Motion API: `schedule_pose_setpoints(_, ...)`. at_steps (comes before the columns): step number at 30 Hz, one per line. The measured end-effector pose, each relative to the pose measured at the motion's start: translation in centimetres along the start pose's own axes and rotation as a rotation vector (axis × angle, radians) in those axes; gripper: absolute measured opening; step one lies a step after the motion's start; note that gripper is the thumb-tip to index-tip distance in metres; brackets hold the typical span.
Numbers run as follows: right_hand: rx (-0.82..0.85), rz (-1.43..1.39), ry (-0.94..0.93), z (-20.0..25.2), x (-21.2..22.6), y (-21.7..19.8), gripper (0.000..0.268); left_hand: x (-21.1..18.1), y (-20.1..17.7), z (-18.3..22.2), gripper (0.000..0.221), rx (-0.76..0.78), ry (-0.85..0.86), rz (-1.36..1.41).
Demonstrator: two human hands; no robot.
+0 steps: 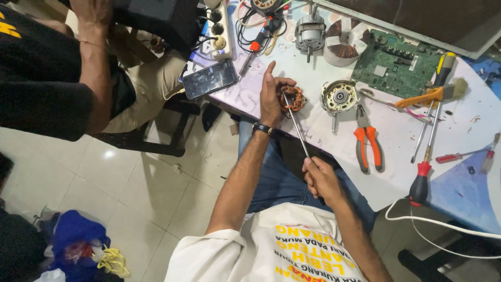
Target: The person is disassembling a small electric motor stator using pliers and a screwdriver at a repair bench.
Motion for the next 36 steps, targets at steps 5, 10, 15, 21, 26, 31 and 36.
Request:
schedule_pose_setpoints(5,0.022,-0.153,-0.015,-0.2,-0.3,0.7,0.034,-0.4,-1.9,0.8,0.079,-0.102,0.060,-0.023)
schedule_pose_setpoints(10,0.025,-0.293,-0.017,1.1,1.0,2.1,0.033,-7.2,-2.8,9.9,0.044,0.025,0.355,-0.386)
schedule_pose_setpoints(15,0.051,-0.538,-0.024,1.3,0.5,2.5,0.032,-12.0,1.1,18.9,0.063,0.498,0.587,-0.658)
schedule_pose_setpoints(21,-0.042,-0.610,0.101,4.1,4.4,3.8,0.068,-11.1,4.4,23.5,0.063,0.639,0.823,-0.801)
schedule_pose_setpoints(26,0.077,-0.415,-0.058,4.4,5.2,2.5,0.076,-11.8,5.9,21.6,0.021,0.626,0.908,-0.692)
schedule_pose_setpoints(31,-0.130,0.010,-0.120,6.0,7.6,-2.5,0.062,-14.4,6.0,20.0,0.029,0.637,0.939,-0.607)
schedule_pose_setpoints(36,-0.796,1.022,-0.426,7.1,11.0,-10.2,0.049,-17.4,4.5,16.1,0.015,0.491,0.876,-0.430)
Point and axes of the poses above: each hand's wrist, its own z-axis away from the middle knuckle, its own y-axis out of the palm, x = y × z, the point moved 10 cm from there along -z, towards the middle knuckle
